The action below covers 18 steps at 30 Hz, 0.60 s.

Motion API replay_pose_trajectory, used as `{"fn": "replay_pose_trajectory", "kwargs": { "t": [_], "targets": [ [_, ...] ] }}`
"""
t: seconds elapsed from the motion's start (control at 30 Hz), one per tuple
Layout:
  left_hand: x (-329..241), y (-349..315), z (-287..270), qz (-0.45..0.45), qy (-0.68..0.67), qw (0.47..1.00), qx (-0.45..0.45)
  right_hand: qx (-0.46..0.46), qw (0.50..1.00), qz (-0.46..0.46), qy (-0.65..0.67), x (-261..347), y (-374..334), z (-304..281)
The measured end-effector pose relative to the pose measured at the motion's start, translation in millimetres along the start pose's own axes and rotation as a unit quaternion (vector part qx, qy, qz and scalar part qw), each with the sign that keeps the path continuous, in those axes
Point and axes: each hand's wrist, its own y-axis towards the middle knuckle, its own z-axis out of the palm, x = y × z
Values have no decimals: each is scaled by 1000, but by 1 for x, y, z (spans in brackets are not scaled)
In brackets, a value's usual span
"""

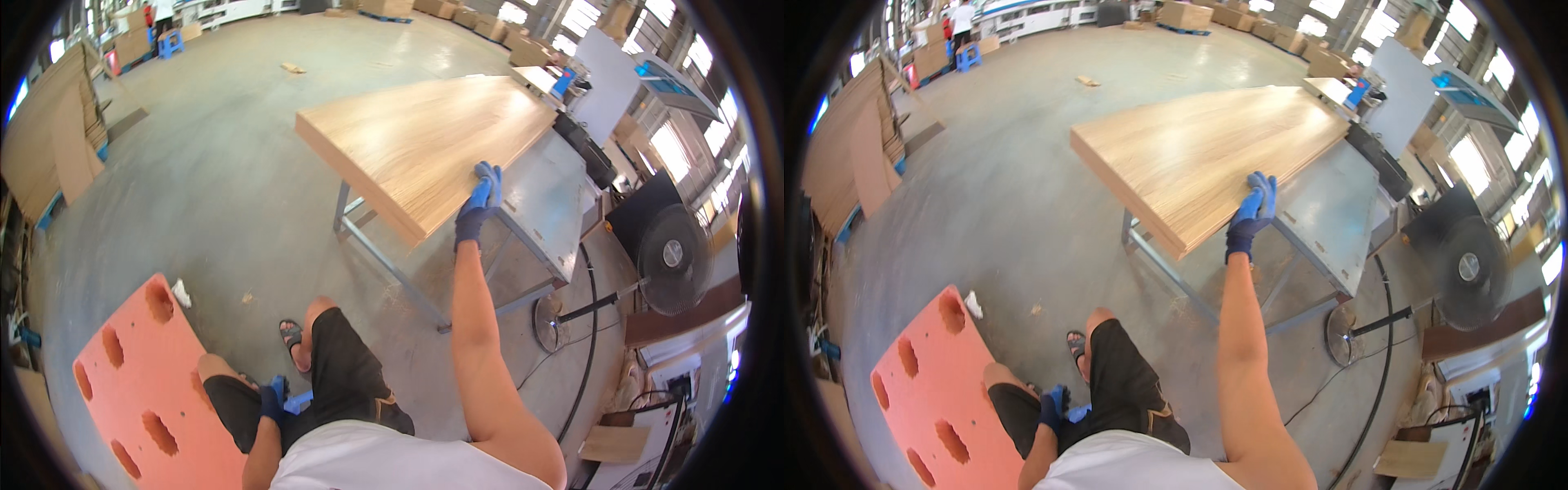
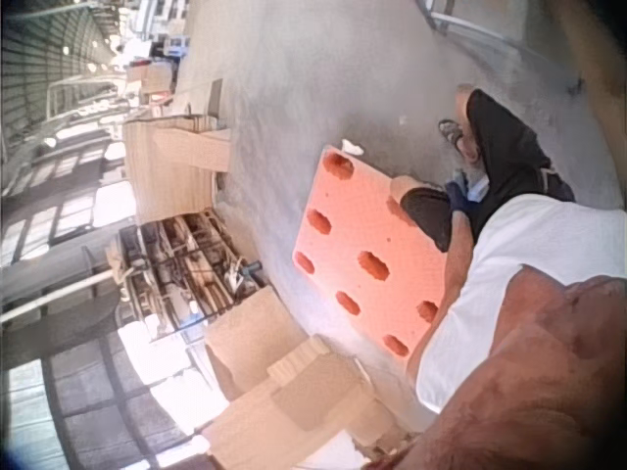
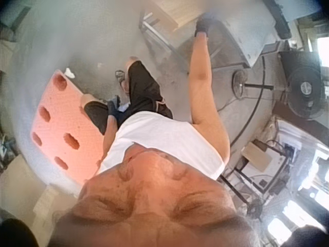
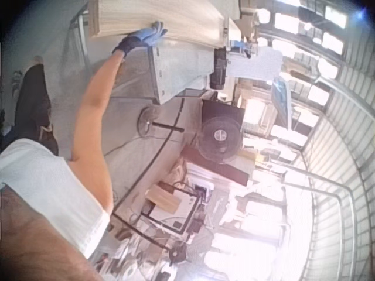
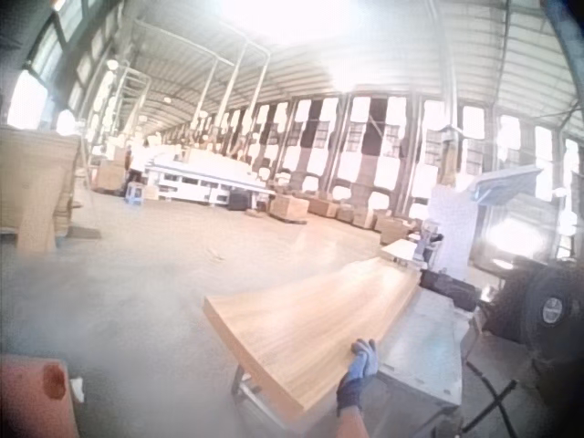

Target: The person lifts a large wooden board from a metal table and places it onto a pink foam pad on the floor. They repeat this process, stacking multiple boards on the pad.

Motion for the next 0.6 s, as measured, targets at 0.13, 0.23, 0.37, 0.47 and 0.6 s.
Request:
{"fn": "replay_pose_trajectory", "kwargs": {
  "t": [0.13, 0.23, 0.37, 0.47, 0.6],
  "targets": [
    [7, 21, -8, 80, 102, 989, 64, 30, 995, 90, 42, -2, 7, -2],
    [42, 37, -56, 220, 76, 971, -52, 43, 977, 181, 101, 3, -4, 28],
    [23, 1, -11, 204, 382, 898, -80, 86, 996, 5, 18, 8, 0, -19],
    [13, -32, -17, 226, 309, 917, -115, 49, 995, 77, 43, 33, -8, -11],
    [23, -41, -30, 226, 291, 917, -150, 37, 989, 110, 90, 29, -7, -2]
  ]
}}
